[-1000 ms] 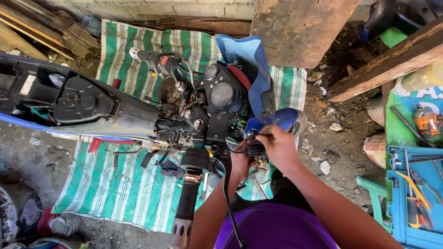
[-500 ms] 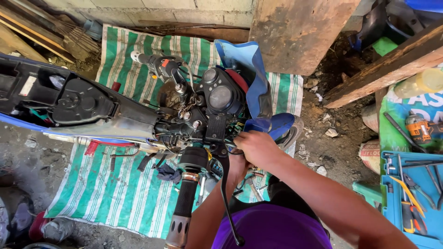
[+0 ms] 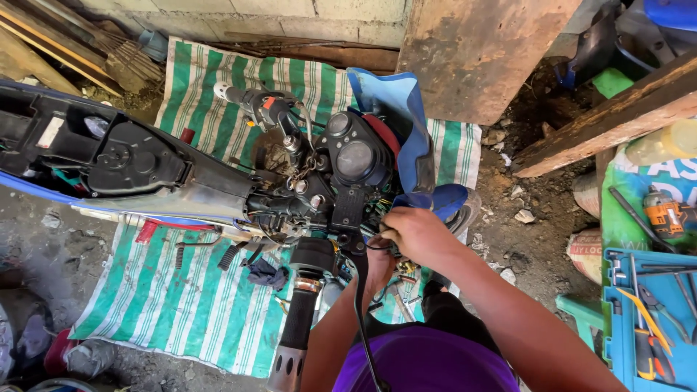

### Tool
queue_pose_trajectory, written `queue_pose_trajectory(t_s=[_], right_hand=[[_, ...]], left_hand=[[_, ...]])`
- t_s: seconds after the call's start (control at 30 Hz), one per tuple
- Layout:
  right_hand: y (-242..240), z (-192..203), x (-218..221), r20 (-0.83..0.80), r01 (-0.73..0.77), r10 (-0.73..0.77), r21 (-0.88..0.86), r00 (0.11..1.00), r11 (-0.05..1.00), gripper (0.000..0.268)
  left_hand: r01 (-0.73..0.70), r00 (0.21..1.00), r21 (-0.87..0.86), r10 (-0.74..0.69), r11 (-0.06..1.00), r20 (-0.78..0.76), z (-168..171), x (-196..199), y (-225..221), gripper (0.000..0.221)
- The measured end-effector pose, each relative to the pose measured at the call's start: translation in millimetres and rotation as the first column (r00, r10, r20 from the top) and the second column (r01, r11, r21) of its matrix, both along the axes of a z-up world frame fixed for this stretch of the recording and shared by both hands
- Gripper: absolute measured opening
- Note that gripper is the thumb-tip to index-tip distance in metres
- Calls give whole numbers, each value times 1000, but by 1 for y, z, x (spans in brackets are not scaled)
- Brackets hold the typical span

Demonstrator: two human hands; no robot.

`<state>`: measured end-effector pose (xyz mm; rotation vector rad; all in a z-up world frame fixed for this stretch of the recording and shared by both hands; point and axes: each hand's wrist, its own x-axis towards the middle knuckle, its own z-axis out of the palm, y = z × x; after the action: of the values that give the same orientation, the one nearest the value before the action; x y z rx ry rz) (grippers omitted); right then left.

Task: Connecting electrical wiring and installing the front fairing on a motorcycle.

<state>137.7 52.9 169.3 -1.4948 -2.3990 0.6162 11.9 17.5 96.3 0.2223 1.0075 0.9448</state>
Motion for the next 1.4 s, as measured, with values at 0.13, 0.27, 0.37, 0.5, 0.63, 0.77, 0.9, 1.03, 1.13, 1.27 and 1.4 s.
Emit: queue_pose_trajectory(t_s=[0.13, 0.27, 0.37, 0.5, 0.63, 0.77, 0.9, 1.03, 1.13, 1.27, 1.4], right_hand=[[-8, 15, 33, -277, 196, -226, -134, 934, 971, 11], [-26, -47, 65, -692, 118, -704, -695, 158, 709, 14], [-37, -84, 64, -655, 43, -755, -755, -29, 654, 17], [-41, -123, 59, -643, -6, -745, -756, -175, 654, 14], [-40, -138, 60, -630, -9, -747, -763, -210, 646, 11], [-44, -142, 62, -636, -42, -731, -747, -246, 664, 8], [-47, -143, 64, -640, -63, -723, -736, -259, 674, 9], [-42, -138, 62, -644, -67, -715, -728, -273, 682, 8], [-43, -134, 60, -645, -77, -714, -725, -271, 684, 5], [-46, -150, 58, -634, -83, -725, -734, -270, 674, 6], [-49, -161, 53, -617, -88, -730, -743, -293, 663, 4]], left_hand=[[-17, 1000, -7, 17, 1000, -3, -12, -3, 4, 21], [40, 999, 62, -40, 997, -5, -6, -6, 4, 16], [42, 998, 47, -40, 998, -42, -13, -1, 4, 19], [31, 998, 18, -30, 999, -51, -23, 2, 4, 21], [30, 999, 4, -30, 1000, -40, -11, 0, 4, 21], [-10, 1000, -11, 9, 1000, -30, -17, 1, 3, 20], [24, 999, 1, -24, 1000, -36, -21, -2, 1, 20], [43, 999, 26, -42, 999, -28, -21, -2, 2, 22], [47, 999, 36, -47, 998, -7, -18, -3, 2, 19], [58, 998, 51, -59, 997, 19, -31, -3, 1, 22], [74, 997, 65, -75, 995, 23, -27, -8, 0, 25]])
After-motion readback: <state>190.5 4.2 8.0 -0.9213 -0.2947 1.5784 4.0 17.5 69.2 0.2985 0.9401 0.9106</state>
